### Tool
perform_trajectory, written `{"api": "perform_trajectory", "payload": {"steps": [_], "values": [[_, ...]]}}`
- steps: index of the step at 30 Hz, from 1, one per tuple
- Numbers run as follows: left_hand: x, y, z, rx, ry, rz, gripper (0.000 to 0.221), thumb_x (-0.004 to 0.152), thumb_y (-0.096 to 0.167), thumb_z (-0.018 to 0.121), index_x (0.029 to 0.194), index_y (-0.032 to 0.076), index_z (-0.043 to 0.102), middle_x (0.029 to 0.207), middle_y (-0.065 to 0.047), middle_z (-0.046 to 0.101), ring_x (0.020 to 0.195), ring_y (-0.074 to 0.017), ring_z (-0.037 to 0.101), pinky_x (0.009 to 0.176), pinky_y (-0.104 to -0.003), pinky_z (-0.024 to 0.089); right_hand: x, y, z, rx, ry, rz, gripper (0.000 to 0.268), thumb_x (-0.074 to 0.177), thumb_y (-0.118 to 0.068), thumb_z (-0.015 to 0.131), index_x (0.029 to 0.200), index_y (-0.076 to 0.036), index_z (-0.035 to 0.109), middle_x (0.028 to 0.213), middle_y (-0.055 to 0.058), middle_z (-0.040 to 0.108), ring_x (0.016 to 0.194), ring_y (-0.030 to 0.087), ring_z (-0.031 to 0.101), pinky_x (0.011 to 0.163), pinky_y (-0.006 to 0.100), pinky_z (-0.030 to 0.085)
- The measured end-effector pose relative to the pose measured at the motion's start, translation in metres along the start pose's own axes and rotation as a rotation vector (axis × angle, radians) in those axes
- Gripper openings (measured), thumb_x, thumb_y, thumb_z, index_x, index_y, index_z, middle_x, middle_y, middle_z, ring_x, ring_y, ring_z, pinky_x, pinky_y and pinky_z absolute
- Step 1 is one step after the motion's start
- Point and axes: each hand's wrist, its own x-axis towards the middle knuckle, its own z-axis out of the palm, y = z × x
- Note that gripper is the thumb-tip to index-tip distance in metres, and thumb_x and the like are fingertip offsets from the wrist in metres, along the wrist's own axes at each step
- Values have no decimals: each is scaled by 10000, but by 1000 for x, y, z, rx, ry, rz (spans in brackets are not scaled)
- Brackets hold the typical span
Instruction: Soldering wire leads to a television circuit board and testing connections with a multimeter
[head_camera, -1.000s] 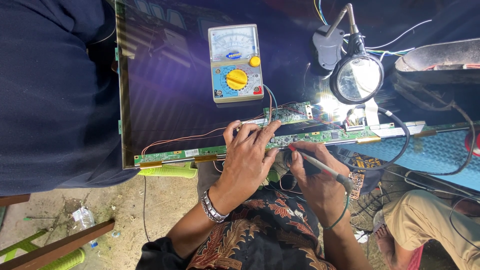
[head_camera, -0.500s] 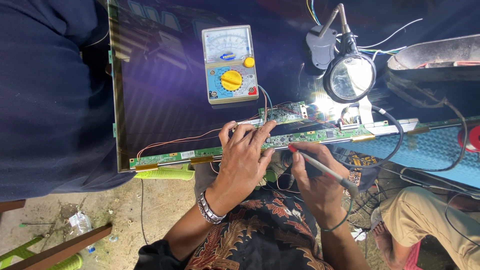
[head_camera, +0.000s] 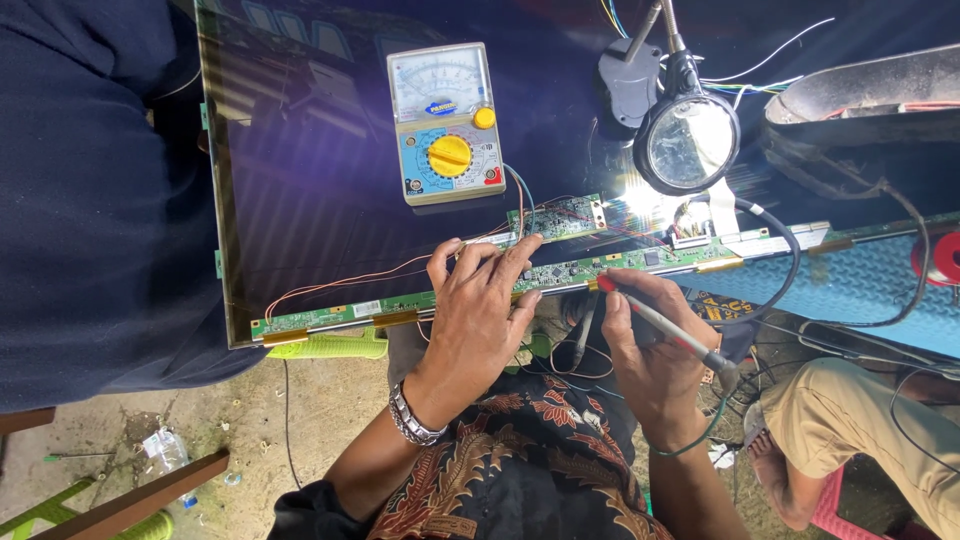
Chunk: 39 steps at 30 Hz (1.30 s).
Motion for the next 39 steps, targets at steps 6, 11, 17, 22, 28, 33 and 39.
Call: {"api": "perform_trajectory", "payload": {"steps": [6, 11, 17, 22, 28, 33, 39], "values": [[0, 0, 0, 0, 2, -5, 602, 918, 115, 707, 1479, 101, 490, 989, -119, 743, 1100, -270, 596, 1111, -577, 177, 4, 0, 2, -35, -29, -35, 164, 974, -61, 677, 1106, 18, 733, 973, 226, 765, 923, 386, 762, 641, 405, 580], [0, 0, 1, 5, 3, -22, 594, 925, 121, 705, 1479, 108, 489, 992, -111, 741, 1105, -258, 592, 1111, -578, 174, 7, -6, 6, -49, -66, -43, 155, 956, -62, 709, 1089, 13, 737, 949, 226, 767, 907, 390, 765, 615, 404, 578], [-1, 3, 0, 2, 43, -11, 574, 911, 116, 719, 1444, 93, 508, 983, -118, 741, 1096, -262, 598, 1126, -563, 188, 4, -5, 10, -60, -124, -49, 155, 961, -83, 697, 1087, 0, 731, 946, 220, 765, 929, 388, 765, 587, 390, 559], [-1, 2, 1, 6, 43, -8, 574, 918, 118, 715, 1452, 94, 505, 974, -109, 743, 1102, -248, 598, 1130, -565, 185, 4, -3, 17, -59, -162, -67, 127, 937, -85, 707, 1043, -20, 733, 930, 201, 769, 900, 395, 768, 567, 397, 565], [-3, 2, 3, 9, 71, -2, 588, 910, 114, 721, 1456, 94, 505, 968, -118, 748, 1105, -254, 598, 1128, -563, 204, 4, -3, 18, -61, -177, -71, 115, 939, -87, 702, 1022, -13, 734, 916, 203, 765, 901, 389, 769, 596, 391, 576], [-3, 2, 4, 12, 77, -1, 597, 906, 108, 721, 1462, 97, 504, 963, -118, 750, 1103, -255, 602, 1128, -565, 217, 2, -2, 22, -102, -182, -82, 97, 919, -83, 728, 1004, -37, 741, 907, 178, 773, 890, 378, 773, 589, 391, 577], [-2, 2, 4, 18, 97, 7, 601, 896, 104, 720, 1459, 97, 510, 948, -117, 751, 1090, -256, 606, 1134, -552, 226, 3, -3, 23, -123, -184, -86, 86, 920, -79, 733, 999, -46, 738, 905, 173, 770, 903, 383, 769, 602, 402, 577]]}}
